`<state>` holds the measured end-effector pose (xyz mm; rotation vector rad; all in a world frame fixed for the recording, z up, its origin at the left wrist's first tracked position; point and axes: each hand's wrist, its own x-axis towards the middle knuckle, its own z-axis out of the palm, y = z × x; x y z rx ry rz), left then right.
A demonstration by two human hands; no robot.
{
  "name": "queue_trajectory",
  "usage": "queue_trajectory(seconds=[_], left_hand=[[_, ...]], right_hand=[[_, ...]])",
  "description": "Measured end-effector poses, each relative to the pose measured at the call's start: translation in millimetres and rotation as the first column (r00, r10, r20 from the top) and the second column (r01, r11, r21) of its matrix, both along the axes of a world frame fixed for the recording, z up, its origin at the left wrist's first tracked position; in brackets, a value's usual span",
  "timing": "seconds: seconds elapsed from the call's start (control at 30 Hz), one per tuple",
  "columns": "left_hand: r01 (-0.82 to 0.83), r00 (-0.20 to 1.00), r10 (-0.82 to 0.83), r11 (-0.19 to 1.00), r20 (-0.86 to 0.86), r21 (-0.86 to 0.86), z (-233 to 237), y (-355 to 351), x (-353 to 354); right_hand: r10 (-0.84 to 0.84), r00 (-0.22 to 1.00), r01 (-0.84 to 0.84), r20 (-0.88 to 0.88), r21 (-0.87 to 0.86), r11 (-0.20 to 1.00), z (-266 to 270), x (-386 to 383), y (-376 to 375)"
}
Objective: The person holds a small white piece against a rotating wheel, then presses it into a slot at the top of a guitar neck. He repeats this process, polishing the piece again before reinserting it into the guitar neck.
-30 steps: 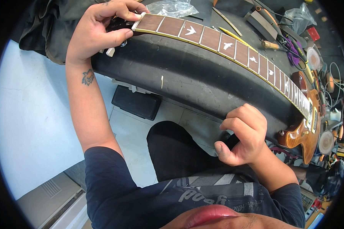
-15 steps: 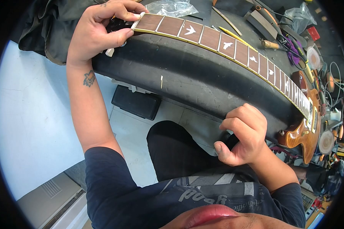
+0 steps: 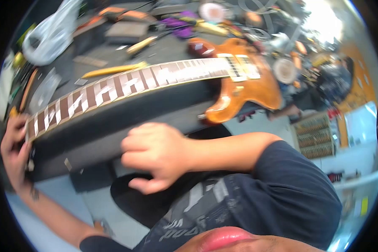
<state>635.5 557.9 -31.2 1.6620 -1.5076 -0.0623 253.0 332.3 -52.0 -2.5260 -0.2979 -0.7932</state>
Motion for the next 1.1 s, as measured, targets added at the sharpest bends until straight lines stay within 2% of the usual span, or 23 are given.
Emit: queue_trajectory(seconds=[0.03,0.1,0.27,0.37,0.43,0.5,0.57,0.63,0.7,0.77,0.83,0.9,0.97,1.03,1.1], left_hand=[[0.034,0.999,-0.036,0.999,0.031,0.038,-7.2,4.9,16.7],[0.140,0.981,-0.133,0.989,-0.144,0.042,-8.4,6.2,16.9],[0.172,0.958,-0.162,0.985,-0.237,0.022,2.3,-3.3,1.8],[0.179,0.957,-0.171,0.984,-0.235,0.013,3.2,-4.8,2.1],[0.137,0.971,-0.125,0.989,-0.204,0.047,7.9,-4.7,1.7],[0.147,0.950,-0.133,0.989,-0.281,0.032,10.0,-8.1,-4.2],[0.140,0.963,-0.130,0.990,-0.234,0.027,11.0,-6.7,4.5],[0.147,0.875,-0.154,0.988,-0.459,-0.050,17.0,-5.2,-2.3],[-0.050,0.921,-0.021,0.984,-0.390,-0.169,24.8,-1.8,-12.9],[-0.241,0.908,0.138,0.945,-0.397,-0.223,41.9,-0.8,-46.6],[-0.345,0.886,0.162,0.856,-0.435,-0.384,44.1,-5.0,-90.8],[-0.327,0.855,0.016,0.793,-0.518,-0.515,32.2,-8.9,-146.9],[-0.304,0.776,-0.143,0.768,-0.614,-0.564,13.1,-22.7,-215.9],[-0.324,0.607,-0.220,0.809,-0.763,-0.491,-10.8,-38.9,-276.2],[-0.273,0.476,-0.197,0.894,-0.857,-0.356,-42.9,-44.9,-312.2]], right_hand=[[-0.001,1.000,0.000,0.015,0.015,1.000,-0.7,-2.1,0.8],[-0.017,1.000,0.017,0.007,0.018,1.000,-1.9,-2.8,5.4],[-0.020,1.000,0.019,0.021,0.003,1.000,-1.9,-4.5,5.6],[-0.025,0.999,0.026,0.030,-0.001,1.000,-1.9,-5.9,5.6],[-0.028,0.999,0.028,0.034,0.005,1.000,-1.8,-6.9,6.5],[-0.025,1.000,0.025,0.015,0.009,1.000,0.1,-10.0,6.2],[-0.037,0.999,0.037,0.012,0.012,0.999,3.4,-12.2,6.1],[-0.023,1.000,0.023,0.015,0.021,1.000,3.4,-12.4,7.6],[0.000,1.000,0.000,0.004,0.022,1.000,3.6,-13.9,6.1],[0.032,0.999,-0.032,0.005,0.068,0.997,5.7,-19.3,5.1],[0.057,0.998,-0.056,-0.005,0.103,0.993,5.9,-27.6,2.8],[0.089,0.996,-0.081,-0.028,0.227,0.971,11.3,-43.1,3.4],[0.120,0.992,-0.095,-0.043,0.376,0.922,7.6,-63.6,7.3],[0.189,0.978,-0.131,-0.092,0.438,0.889,2.9,-95.7,7.7],[0.218,0.952,-0.104,-0.213,0.446,0.889,-10.3,-131.6,2.7]])
